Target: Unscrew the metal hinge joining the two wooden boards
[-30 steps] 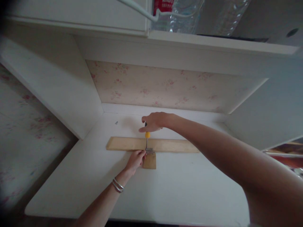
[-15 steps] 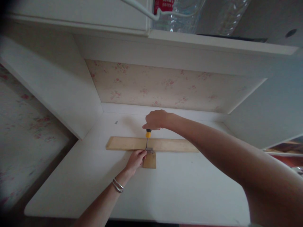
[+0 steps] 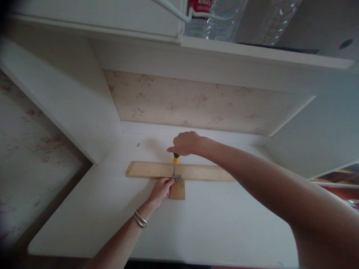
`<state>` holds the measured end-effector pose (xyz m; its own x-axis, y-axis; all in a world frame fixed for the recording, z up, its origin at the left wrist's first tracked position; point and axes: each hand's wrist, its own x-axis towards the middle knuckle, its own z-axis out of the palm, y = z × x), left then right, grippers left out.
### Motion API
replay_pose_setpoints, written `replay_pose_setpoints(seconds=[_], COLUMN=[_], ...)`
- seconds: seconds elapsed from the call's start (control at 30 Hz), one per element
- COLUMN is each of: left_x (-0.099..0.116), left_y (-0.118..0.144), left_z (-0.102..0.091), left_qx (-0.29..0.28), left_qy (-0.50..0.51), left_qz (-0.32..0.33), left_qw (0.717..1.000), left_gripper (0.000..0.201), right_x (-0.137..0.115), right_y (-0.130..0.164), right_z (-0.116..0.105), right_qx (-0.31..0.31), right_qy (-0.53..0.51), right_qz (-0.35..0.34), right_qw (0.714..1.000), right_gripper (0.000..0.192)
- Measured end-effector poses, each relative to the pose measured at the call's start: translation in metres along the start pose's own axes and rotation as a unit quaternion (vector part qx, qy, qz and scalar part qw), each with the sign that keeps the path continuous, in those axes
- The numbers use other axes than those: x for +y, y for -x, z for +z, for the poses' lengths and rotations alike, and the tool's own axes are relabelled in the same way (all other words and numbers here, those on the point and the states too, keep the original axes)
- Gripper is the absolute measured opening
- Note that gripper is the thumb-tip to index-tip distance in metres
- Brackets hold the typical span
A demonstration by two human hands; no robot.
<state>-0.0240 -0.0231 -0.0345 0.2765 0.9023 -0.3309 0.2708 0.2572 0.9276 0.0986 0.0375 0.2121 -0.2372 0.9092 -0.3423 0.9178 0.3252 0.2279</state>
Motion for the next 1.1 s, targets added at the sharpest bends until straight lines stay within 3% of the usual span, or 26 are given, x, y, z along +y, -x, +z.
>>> replay_pose_setpoints(seconds=[0.13,0.23,0.3,0.4,0.47,0.53,0.6,0.67,0.73,0.83,0.9,0.97,1.1], left_x=[-0.002,-0.003,-0.004,-0.004,-0.004,-0.004,-0.005,-0.005,-0.005,-0.005,-0.005,-0.006,-0.007], left_y=[-0.001,-0.003,-0.003,-0.002,-0.001,-0.001,-0.001,-0.002,-0.002,-0.003,-0.003,-0.003,-0.004], left_z=[0.000,0.000,-0.001,-0.001,-0.001,-0.001,0.000,0.000,0.000,0.000,0.000,0.000,0.000], left_qx=[0.003,0.003,0.004,0.005,0.006,0.006,0.005,0.005,0.006,0.007,0.006,0.004,0.003], left_qy=[-0.004,-0.007,-0.009,-0.011,-0.011,-0.009,-0.008,-0.007,-0.006,-0.008,-0.011,-0.012,-0.010], left_qz=[0.008,0.010,0.011,0.011,0.010,0.011,0.012,0.012,0.013,0.014,0.013,0.011,0.011], left_qw=[1.000,1.000,1.000,1.000,1.000,1.000,1.000,1.000,1.000,1.000,1.000,1.000,1.000], left_gripper=[0.033,0.034,0.035,0.035,0.035,0.035,0.035,0.035,0.035,0.035,0.035,0.036,0.036], right_x=[0.009,0.019,0.020,0.013,0.008,0.007,0.010,0.013,0.015,0.013,0.009,0.006,0.011], right_y=[-0.002,-0.003,-0.004,-0.008,-0.010,-0.010,-0.009,-0.008,-0.008,-0.010,-0.011,-0.009,-0.003], right_z=[0.000,0.003,0.006,0.007,0.005,0.002,-0.001,-0.001,-0.001,0.001,0.001,-0.001,-0.003], right_qx=[0.000,0.015,0.013,-0.024,-0.039,-0.037,-0.023,-0.003,-0.001,-0.045,-0.073,-0.065,0.012], right_qy=[-0.028,-0.058,-0.079,-0.080,-0.046,-0.028,-0.039,-0.054,-0.074,-0.088,-0.068,-0.044,-0.019], right_qz=[-0.108,-0.185,-0.155,-0.034,0.012,-0.014,-0.093,-0.156,-0.142,-0.022,0.021,-0.003,-0.143], right_qw=[0.994,0.981,0.985,0.996,0.998,0.999,0.995,0.986,0.987,0.995,0.995,0.997,0.989], right_gripper=[0.035,0.033,0.044,0.057,0.062,0.054,0.037,0.040,0.051,0.059,0.065,0.058,0.029])
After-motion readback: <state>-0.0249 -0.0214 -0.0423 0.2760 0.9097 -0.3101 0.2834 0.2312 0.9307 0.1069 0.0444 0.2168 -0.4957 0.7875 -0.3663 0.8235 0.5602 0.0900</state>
